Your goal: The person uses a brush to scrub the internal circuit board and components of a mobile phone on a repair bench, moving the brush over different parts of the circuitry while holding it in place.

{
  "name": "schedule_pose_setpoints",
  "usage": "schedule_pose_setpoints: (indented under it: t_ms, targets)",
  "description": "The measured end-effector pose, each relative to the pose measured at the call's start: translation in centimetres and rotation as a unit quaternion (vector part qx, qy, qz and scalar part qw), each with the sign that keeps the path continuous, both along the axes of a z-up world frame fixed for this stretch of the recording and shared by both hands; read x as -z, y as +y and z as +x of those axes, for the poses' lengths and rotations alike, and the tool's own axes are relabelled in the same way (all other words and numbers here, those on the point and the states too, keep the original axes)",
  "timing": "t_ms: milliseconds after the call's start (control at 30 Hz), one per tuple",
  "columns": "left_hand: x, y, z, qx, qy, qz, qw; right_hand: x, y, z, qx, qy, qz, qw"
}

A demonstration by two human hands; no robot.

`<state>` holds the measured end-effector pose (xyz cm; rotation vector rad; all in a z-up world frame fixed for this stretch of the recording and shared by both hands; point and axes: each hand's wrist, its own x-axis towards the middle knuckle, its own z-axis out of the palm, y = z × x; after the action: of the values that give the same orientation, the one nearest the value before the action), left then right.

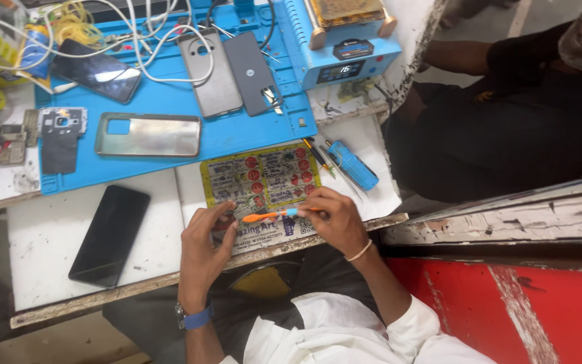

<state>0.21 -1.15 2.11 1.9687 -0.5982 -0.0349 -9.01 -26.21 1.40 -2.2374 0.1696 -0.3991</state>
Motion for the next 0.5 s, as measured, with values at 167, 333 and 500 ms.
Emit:
schedule_pose_setpoints:
  t_ms: [167,333,500]
  targets:
    - [0.14,-0.13,-0.04,-0.009,0.009,0.022,1.000,-0.06,-0.81,-0.32,-0.019,-0.031,0.005,0.999]
    - [0.13,0.09,-0.04,-0.005,0.003,0.013,1.000,0.13,-0.27,-0.33,0.006,-0.005,0.001,1.000]
    - [0.12,-0.11,0.00,-0.005,0.005,0.010,1.000,0.25,-0.76,-0.62,-0.002,-0.020,0.014,1.000]
